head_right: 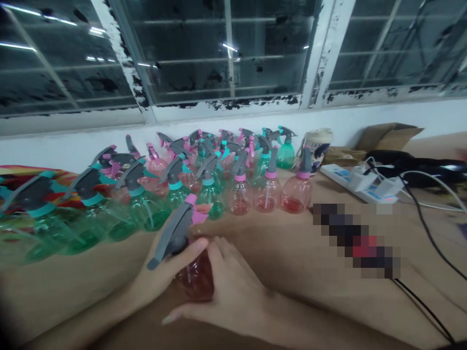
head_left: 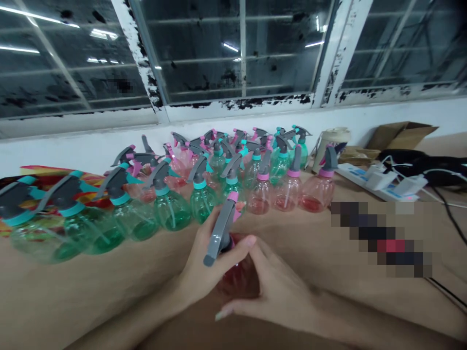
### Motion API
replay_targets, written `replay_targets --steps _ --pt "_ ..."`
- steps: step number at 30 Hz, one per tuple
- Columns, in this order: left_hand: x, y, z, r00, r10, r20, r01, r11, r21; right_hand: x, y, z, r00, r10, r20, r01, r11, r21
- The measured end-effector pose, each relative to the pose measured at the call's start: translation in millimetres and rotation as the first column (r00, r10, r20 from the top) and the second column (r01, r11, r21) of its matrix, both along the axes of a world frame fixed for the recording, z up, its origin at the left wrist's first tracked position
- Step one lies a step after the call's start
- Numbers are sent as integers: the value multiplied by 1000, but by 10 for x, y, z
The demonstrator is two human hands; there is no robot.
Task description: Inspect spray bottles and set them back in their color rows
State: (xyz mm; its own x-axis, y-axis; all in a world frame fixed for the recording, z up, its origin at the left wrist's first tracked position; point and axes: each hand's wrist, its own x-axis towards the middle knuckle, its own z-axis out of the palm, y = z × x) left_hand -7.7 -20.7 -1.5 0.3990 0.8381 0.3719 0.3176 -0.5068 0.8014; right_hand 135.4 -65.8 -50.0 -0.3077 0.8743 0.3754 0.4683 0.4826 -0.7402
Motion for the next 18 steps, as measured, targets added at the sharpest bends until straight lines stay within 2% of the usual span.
replay_targets --steps 5,9,11,13,14,15,18 --pt "25 -22 -39 999 -48 14 48 999 0 -90 2 55 994 -101 51 100 995 20" --pt "36 -79 -79 988 -154 -15 154 988 5 149 -91 108 986 -152 74 149 988 36" --pt "29 -106 -139 982 -186 -41 186 982 -3 404 -151 128 973 -221 71 220 975 20" --pt "19 -120 -222 980 -185 -76 184 983 -18 747 -202 142 949 -307 71 309 950 -31" --pt "14 -121 -267 980 -175 -96 174 984 -27 946 -220 146 939 -337 75 339 941 -16" --pt "12 -116 -312 980 -165 -113 162 986 -41 1157 -230 147 910 -408 68 408 913 21" --pt "26 -76 -436 980 -137 -145 128 989 -69 1818 -190 140 776 -624 90 610 780 140"
